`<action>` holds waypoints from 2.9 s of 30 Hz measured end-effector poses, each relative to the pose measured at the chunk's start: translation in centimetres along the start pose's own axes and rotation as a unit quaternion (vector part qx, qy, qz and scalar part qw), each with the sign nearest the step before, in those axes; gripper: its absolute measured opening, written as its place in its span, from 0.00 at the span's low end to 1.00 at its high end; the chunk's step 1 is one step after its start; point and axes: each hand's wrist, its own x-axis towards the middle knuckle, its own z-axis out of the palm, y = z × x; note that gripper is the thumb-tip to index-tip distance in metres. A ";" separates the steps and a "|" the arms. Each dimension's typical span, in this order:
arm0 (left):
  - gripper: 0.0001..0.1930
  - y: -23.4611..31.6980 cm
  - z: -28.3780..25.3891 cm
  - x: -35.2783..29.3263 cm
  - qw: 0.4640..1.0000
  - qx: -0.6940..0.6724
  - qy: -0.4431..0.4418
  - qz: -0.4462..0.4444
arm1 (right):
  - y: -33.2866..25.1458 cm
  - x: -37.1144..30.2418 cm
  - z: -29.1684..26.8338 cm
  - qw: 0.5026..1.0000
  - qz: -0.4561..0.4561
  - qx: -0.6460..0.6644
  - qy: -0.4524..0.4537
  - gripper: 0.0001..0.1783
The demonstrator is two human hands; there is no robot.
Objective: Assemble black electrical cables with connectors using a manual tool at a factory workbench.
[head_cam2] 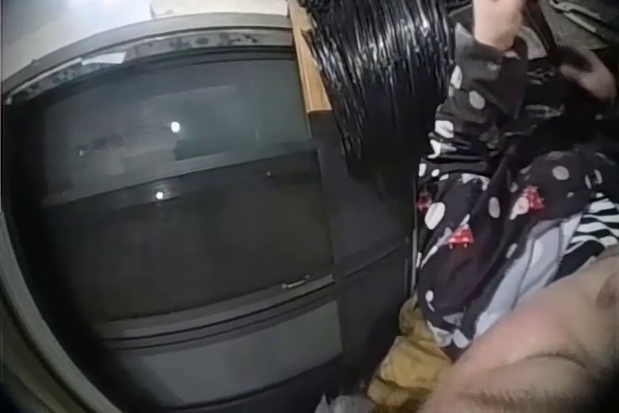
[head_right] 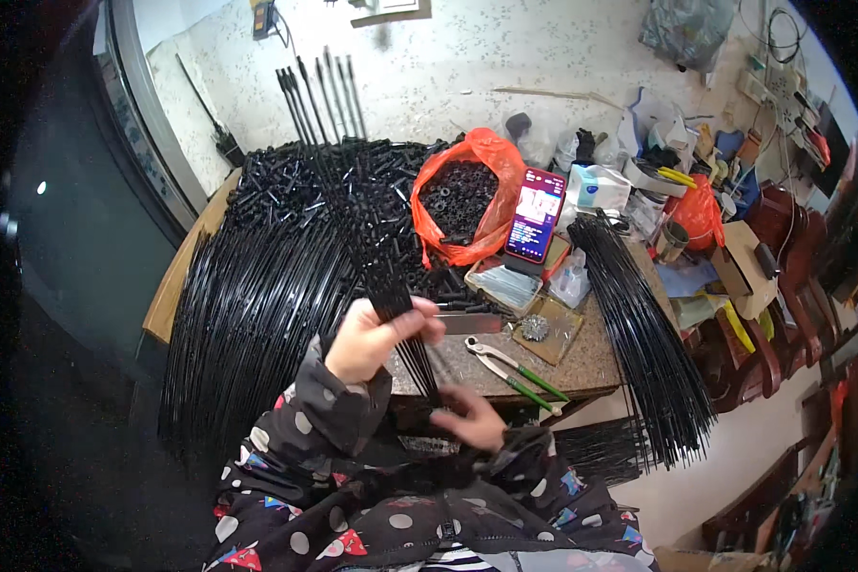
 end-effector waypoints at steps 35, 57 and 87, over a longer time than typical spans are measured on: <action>0.17 -12.8 -5.9 -1.8 0.583 0.625 -0.413 0.315 | -0.7 11.8 -0.7 0.926 0.212 0.313 0.007 0.21; 0.20 -10.1 -5.1 -0.4 0.885 0.308 -0.328 0.123 | -11.3 3.7 -0.3 0.978 -0.084 -0.055 -0.182 0.19; 0.10 0.0 -1.2 1.6 0.940 0.213 -0.227 0.141 | -6.8 12.4 -12.0 0.708 -0.222 -0.647 0.178 0.05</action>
